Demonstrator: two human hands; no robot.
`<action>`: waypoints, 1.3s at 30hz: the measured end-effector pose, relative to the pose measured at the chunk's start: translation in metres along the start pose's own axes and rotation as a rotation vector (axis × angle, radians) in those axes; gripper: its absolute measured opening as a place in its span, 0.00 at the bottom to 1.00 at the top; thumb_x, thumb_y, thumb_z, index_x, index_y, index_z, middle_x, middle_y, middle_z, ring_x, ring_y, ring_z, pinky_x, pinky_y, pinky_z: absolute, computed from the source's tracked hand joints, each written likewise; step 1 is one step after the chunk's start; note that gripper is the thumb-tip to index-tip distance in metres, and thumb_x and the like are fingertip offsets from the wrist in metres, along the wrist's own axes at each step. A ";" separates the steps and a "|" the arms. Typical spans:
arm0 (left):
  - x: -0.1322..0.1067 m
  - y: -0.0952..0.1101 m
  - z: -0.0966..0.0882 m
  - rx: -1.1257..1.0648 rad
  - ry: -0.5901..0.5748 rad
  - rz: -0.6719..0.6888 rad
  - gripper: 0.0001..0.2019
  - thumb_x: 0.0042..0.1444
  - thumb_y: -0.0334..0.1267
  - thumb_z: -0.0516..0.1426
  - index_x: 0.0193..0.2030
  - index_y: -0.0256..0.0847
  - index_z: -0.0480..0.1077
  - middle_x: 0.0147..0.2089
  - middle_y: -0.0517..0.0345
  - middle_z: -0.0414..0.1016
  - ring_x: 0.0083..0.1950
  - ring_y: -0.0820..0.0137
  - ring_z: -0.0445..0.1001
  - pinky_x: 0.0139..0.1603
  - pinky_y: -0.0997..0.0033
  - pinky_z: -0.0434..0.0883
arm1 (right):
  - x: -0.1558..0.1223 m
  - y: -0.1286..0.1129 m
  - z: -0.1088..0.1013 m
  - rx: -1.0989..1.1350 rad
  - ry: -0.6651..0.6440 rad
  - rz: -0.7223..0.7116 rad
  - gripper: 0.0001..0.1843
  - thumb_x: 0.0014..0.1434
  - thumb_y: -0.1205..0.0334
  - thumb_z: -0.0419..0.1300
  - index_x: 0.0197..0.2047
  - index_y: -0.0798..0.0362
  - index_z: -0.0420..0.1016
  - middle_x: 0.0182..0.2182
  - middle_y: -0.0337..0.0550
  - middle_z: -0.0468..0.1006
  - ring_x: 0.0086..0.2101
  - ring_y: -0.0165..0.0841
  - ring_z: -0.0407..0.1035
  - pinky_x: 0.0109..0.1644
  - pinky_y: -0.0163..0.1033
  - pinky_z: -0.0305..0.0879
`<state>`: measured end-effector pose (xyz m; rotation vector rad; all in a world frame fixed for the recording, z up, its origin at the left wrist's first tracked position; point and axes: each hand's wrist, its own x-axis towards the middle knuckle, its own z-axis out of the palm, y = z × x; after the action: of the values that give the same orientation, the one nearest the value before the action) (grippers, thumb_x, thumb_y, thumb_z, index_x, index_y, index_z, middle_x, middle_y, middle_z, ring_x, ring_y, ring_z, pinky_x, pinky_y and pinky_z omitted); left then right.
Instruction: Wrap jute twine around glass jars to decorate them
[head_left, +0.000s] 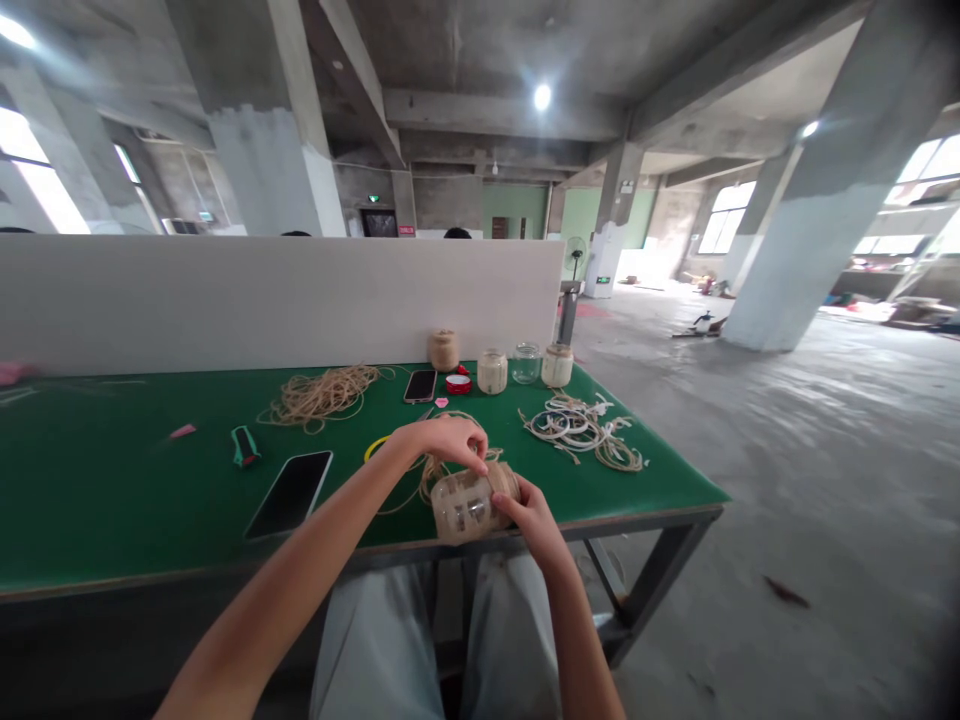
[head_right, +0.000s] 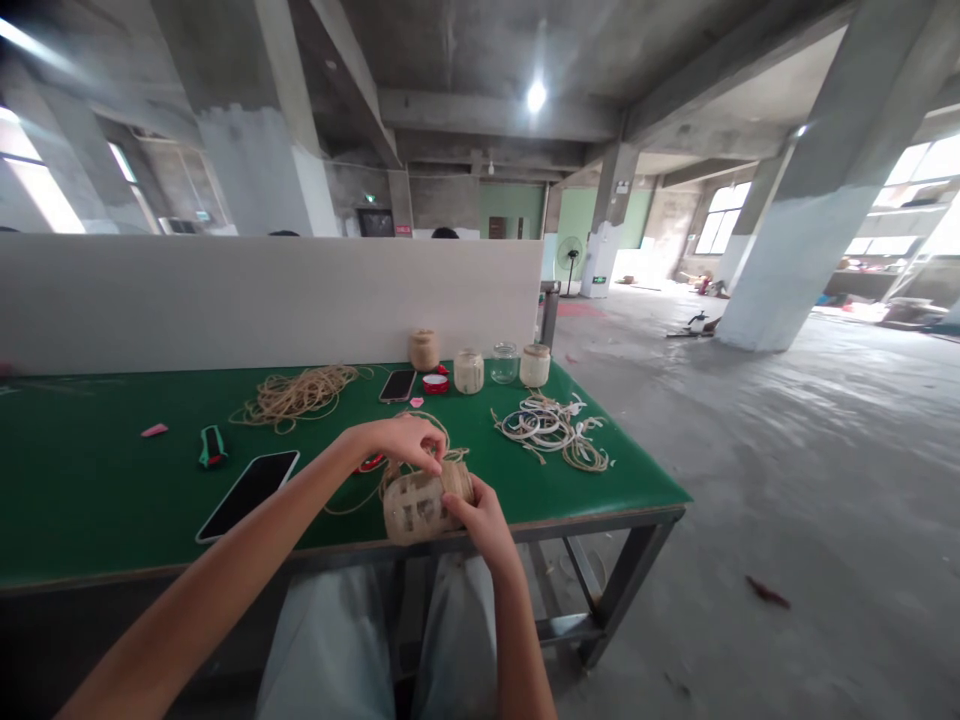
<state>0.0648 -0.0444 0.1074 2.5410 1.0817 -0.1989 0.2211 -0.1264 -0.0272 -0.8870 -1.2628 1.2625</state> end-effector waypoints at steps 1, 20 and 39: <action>0.000 -0.002 0.001 -0.013 -0.003 -0.001 0.18 0.43 0.54 0.57 0.34 0.44 0.72 0.34 0.61 0.71 0.37 0.68 0.68 0.33 0.74 0.60 | 0.000 0.000 0.000 0.007 -0.009 0.002 0.22 0.46 0.53 0.61 0.42 0.58 0.71 0.28 0.39 0.72 0.27 0.29 0.62 0.29 0.30 0.58; 0.006 -0.019 0.020 -0.150 0.029 0.040 0.17 0.45 0.53 0.56 0.34 0.40 0.71 0.32 0.61 0.71 0.32 0.72 0.67 0.29 0.78 0.59 | 0.021 -0.009 -0.007 -0.267 -0.018 0.030 0.19 0.51 0.49 0.56 0.29 0.59 0.67 0.21 0.34 0.62 0.22 0.24 0.53 0.24 0.29 0.49; -0.032 -0.021 0.047 -0.109 0.583 -0.043 0.30 0.50 0.54 0.53 0.56 0.40 0.56 0.21 0.68 0.62 0.25 0.71 0.64 0.33 0.73 0.57 | 0.078 -0.093 -0.017 -0.874 -0.625 -0.179 0.08 0.47 0.63 0.58 0.28 0.54 0.60 0.23 0.31 0.59 0.26 0.26 0.55 0.29 0.31 0.52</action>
<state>0.0288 -0.0706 0.0670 2.5345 1.2999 0.6110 0.2440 -0.0625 0.0743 -0.9575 -2.4347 0.8372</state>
